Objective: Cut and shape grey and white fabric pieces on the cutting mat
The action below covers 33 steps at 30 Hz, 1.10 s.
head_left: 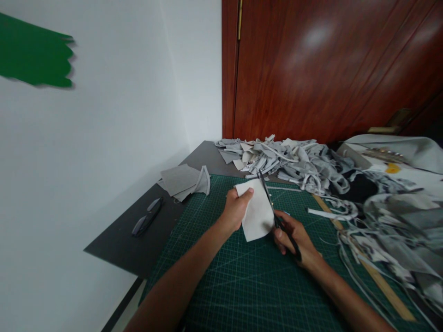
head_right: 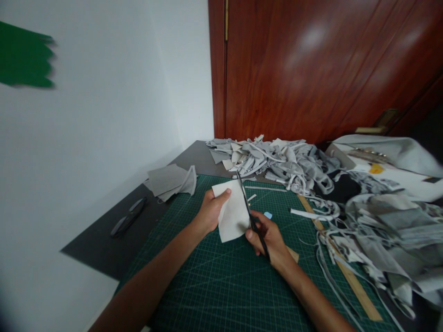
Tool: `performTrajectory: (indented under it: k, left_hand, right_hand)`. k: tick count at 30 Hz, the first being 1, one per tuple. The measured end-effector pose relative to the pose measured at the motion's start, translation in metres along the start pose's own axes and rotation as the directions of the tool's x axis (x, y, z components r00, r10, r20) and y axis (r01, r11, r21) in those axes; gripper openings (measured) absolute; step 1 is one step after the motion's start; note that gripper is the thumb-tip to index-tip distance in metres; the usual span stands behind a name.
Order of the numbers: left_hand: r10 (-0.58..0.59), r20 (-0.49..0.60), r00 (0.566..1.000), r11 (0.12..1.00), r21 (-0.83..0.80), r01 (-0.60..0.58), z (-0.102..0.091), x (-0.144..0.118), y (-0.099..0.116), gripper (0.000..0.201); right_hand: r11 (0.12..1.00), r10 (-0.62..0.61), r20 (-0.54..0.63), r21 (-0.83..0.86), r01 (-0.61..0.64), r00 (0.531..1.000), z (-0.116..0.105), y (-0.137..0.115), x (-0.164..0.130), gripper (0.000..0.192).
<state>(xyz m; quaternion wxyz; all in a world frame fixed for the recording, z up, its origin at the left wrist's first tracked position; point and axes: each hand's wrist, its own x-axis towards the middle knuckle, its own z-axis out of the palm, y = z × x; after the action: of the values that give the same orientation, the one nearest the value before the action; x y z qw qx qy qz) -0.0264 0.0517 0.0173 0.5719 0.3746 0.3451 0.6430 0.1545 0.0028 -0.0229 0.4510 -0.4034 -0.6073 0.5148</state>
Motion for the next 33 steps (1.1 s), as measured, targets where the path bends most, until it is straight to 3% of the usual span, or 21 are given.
performTrajectory:
  k: [19,33]
  left_hand:
    - [-0.044,0.066,0.997,0.998,0.049,0.040,-0.0062,0.0035,-0.0098,0.044]
    - [-0.028,0.003,1.000,0.999,0.038,0.028,-0.0039,0.0023,-0.0055,0.042]
  right_hand:
    - [0.996,0.024,0.010,-0.084,-0.023,1.000,0.0025,-0.0072,0.0003,0.092]
    - [0.996,0.057,-0.023,-0.069,-0.058,0.998,0.0044,-0.0080,0.0016,0.090]
